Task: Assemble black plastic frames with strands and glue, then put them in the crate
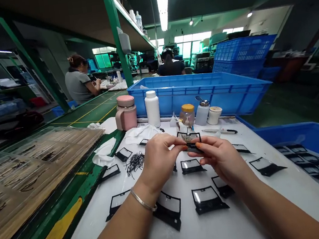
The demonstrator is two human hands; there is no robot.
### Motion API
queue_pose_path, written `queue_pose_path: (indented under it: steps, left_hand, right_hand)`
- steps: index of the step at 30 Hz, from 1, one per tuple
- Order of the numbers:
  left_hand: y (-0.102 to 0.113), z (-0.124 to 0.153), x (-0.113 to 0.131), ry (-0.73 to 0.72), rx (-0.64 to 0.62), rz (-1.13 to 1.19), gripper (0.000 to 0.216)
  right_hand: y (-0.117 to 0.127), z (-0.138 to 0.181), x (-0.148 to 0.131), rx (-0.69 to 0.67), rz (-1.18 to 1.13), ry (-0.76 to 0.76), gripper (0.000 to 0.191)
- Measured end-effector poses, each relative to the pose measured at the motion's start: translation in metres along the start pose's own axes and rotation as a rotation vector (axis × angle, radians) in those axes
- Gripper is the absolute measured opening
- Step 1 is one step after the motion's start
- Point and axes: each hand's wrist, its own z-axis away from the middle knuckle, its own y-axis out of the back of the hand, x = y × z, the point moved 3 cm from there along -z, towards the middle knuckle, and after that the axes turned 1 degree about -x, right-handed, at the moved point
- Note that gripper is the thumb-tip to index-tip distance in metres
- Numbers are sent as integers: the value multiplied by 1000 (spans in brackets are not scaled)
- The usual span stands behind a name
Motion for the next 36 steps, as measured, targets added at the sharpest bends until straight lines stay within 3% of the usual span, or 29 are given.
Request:
queue_pose_path:
  steps: [6, 18, 36]
  left_hand:
    - [-5, 2, 4, -146, -38, -121, 9]
    - [-9, 1, 4, -119, -44, -173, 9]
    - [-10, 1, 7, -101, -78, -218, 8]
  right_hand:
    - [7, 4, -3, 33, -10, 38, 21]
    - [2, 6, 0, -22, -34, -8, 12]
    - [-1, 8, 1, -13, -8, 52, 21]
